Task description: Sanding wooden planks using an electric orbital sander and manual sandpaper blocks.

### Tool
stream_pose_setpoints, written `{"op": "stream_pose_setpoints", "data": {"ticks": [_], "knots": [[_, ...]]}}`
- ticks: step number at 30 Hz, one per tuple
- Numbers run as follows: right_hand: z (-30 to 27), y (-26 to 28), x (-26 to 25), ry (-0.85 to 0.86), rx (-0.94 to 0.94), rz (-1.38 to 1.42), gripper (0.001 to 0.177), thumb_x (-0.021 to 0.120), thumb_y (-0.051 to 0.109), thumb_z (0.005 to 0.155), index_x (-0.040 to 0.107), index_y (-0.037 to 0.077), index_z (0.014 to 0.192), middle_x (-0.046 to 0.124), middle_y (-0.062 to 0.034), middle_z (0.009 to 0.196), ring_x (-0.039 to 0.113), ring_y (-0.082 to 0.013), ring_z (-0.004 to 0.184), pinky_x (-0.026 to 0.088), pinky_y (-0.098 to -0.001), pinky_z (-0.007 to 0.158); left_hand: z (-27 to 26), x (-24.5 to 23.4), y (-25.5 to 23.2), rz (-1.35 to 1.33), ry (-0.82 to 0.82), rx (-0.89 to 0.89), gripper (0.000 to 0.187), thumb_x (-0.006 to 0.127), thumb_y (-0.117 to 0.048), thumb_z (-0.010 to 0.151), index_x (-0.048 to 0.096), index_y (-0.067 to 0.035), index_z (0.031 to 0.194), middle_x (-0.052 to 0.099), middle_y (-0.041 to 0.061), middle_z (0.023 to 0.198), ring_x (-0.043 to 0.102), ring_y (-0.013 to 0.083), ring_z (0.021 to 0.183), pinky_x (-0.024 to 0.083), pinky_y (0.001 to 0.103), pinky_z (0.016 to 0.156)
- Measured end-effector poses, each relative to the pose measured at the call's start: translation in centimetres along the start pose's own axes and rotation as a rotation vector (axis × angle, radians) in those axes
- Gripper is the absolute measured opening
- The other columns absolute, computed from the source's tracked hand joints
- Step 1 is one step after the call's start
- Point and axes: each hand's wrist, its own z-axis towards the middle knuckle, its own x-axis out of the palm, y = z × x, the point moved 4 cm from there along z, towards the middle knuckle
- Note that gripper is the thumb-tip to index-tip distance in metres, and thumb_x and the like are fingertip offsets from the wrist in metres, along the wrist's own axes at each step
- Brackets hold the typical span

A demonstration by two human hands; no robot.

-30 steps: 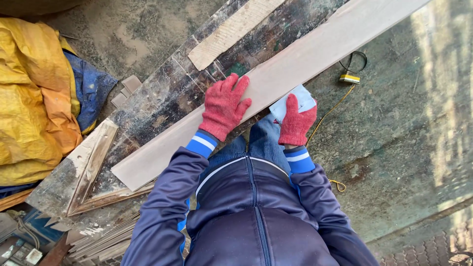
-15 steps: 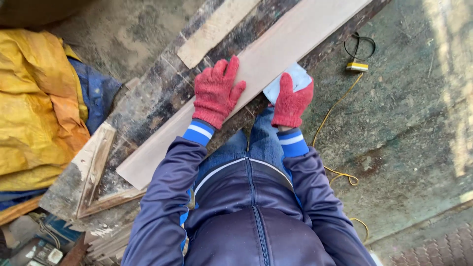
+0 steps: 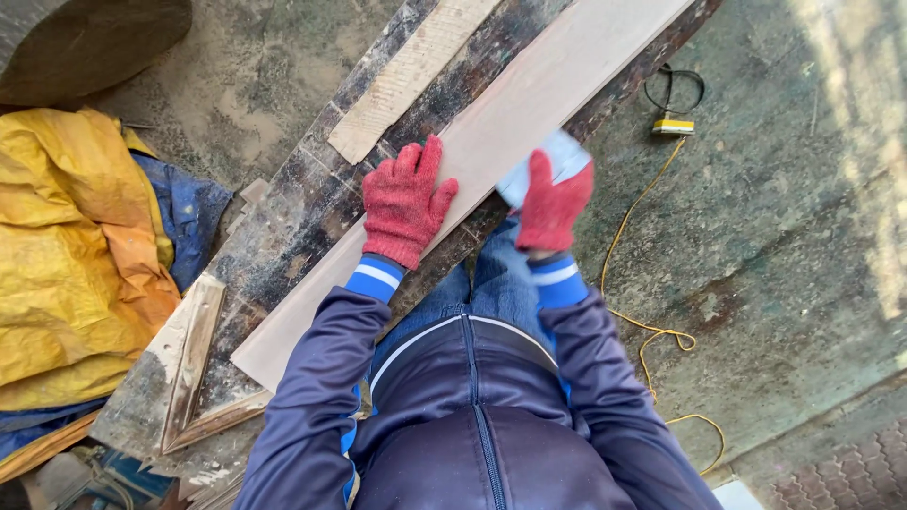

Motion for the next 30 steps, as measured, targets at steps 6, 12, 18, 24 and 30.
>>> {"op": "stream_pose_setpoints", "data": {"ticks": [6,12,18,24,30], "knots": [[1.4,-0.4,-0.1,0.015,0.062,-0.080,0.045,0.093,0.032,0.075,0.067,0.008,0.102,0.070,-0.0203,0.092,0.073,-0.0347,0.095,0.056,-0.0433,0.083,-0.1,0.5,0.2,0.034,-0.046,0.007,0.060,0.050,-0.066,0.098,0.062,-0.022,0.138,0.054,0.003,0.121,0.058,0.0232,0.078,0.050,0.042,0.067],[3.8,0.0,-0.4,-0.026,-0.010,0.042,0.048,0.093,0.029,0.079,0.066,0.001,0.107,0.070,-0.0225,0.096,0.071,-0.0359,0.093,0.056,-0.0464,0.086,0.0,-0.2,0.0,0.012,0.006,-0.006,0.057,0.054,-0.060,0.098,0.063,-0.019,0.137,0.053,0.004,0.120,0.059,0.0251,0.082,0.050,0.042,0.068],[4.9,-0.9,-0.3,0.025,0.134,0.048,0.041,0.092,0.025,0.077,0.069,0.005,0.104,0.072,-0.0160,0.093,0.068,-0.0237,0.090,0.055,-0.0411,0.083,0.1,0.2,0.1,0.011,-0.008,-0.006,0.061,0.050,-0.066,0.098,0.064,-0.021,0.136,0.055,0.003,0.118,0.059,0.0243,0.074,0.050,0.042,0.065],[9.4,-0.9,-0.9,-0.046,-0.090,-0.055,0.051,0.096,0.033,0.075,0.067,0.002,0.104,0.070,-0.0259,0.093,0.073,-0.0429,0.094,0.056,-0.0481,0.081,0.5,-0.7,-0.2,0.027,-0.001,0.006,0.056,0.053,-0.061,0.098,0.064,-0.021,0.134,0.054,0.003,0.118,0.060,0.0239,0.082,0.050,0.041,0.066],[7.5,-0.4,-1.2,0.088,0.008,-0.014,0.042,0.091,0.031,0.078,0.066,0.004,0.098,0.069,-0.0170,0.086,0.068,-0.0216,0.086,0.054,-0.0379,0.078,0.8,-0.4,0.0,0.018,-0.002,0.002,0.057,0.052,-0.063,0.098,0.065,-0.021,0.133,0.056,0.004,0.116,0.060,0.0242,0.076,0.050,0.042,0.063]]}}
